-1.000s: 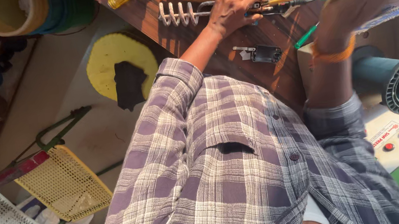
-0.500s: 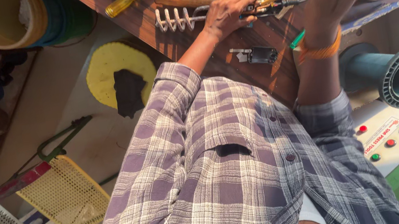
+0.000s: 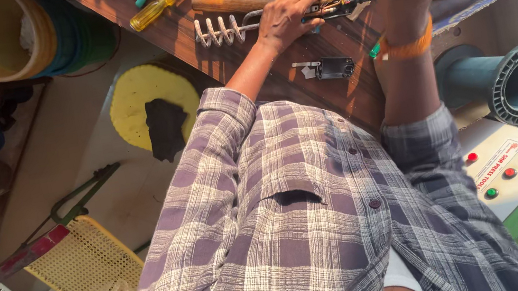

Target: The person repairs a small electric appliance at a workbench. They use a screwdriver to unscrew and open the device's housing, handle internal parts including a coiled spring and wiring, reposition components, and reassemble the casing while picking up and setting down pliers and other hand tools.

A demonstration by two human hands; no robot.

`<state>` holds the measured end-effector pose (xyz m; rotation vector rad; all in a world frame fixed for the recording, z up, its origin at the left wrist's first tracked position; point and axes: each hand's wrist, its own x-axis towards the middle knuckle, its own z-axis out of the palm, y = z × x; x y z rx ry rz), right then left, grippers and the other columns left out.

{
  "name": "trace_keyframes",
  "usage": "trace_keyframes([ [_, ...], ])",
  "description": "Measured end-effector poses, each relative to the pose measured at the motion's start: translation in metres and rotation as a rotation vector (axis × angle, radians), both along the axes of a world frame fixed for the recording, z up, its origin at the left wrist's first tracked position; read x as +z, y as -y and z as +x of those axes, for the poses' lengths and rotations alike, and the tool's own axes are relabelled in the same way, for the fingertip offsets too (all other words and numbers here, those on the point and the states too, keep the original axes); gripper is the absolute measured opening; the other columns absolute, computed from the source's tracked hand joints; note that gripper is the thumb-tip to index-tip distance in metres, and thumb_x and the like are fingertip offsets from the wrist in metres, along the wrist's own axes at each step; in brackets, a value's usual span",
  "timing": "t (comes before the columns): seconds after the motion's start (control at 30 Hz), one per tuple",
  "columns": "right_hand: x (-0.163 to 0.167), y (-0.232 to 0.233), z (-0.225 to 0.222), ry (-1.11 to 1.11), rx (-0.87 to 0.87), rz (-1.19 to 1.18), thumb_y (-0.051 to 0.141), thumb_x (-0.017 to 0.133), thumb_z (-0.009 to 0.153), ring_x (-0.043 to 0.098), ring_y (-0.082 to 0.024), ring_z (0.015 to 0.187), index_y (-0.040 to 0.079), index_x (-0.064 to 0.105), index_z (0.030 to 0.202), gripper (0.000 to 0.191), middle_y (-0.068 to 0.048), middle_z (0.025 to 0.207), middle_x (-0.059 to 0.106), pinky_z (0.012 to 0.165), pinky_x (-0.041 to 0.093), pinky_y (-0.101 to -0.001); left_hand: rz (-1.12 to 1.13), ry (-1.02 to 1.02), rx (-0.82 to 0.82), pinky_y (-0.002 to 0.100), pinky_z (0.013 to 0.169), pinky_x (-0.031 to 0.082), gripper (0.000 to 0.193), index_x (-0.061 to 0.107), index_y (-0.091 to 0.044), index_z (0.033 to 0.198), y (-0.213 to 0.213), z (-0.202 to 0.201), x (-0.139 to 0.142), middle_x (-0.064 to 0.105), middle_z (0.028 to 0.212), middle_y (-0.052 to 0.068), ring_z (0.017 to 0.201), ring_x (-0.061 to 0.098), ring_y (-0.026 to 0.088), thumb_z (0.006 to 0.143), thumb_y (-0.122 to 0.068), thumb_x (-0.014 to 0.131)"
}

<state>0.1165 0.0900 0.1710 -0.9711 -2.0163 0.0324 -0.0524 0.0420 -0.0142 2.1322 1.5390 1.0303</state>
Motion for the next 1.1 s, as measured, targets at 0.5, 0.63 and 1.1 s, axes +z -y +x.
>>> trace_keyframes([
  [0.5,0.099,0.047,-0.018,-0.088,0.313,-0.267,0.001,0.074,0.109,0.066,-0.028,0.101,0.001,0.064,0.124,0.018,-0.017,0.111,0.068,0.085,0.056,-0.0371,-0.064,0.042,-0.017,0.037,0.082,0.058,0.064,0.067,-0.019,0.131,0.002,0.0,0.002,0.07,0.127,-0.006,0.092,0.064,0.023,0.074,-0.036,0.091],
  [0.63,0.099,0.038,0.0,-0.089,0.509,-0.343,-0.004,0.067,0.106,0.067,-0.028,0.104,-0.001,0.065,0.132,0.026,-0.016,0.12,0.068,0.091,0.055,-0.0366,-0.073,0.037,-0.008,0.037,0.081,0.058,0.063,0.067,-0.02,0.13,0.001,0.002,0.002,0.07,0.127,-0.006,0.092,0.065,0.023,0.073,-0.036,0.09],
  [1.1,0.088,0.032,0.008,-0.016,0.331,-0.283,-0.004,0.07,0.105,0.065,-0.025,0.098,-0.004,0.067,0.126,0.021,-0.014,0.111,0.07,0.089,0.053,-0.0376,-0.159,0.003,0.005,0.037,0.078,0.058,0.061,0.068,-0.022,0.128,-0.001,0.003,0.003,0.072,0.123,-0.01,0.088,0.065,0.023,0.072,-0.036,0.09],
])
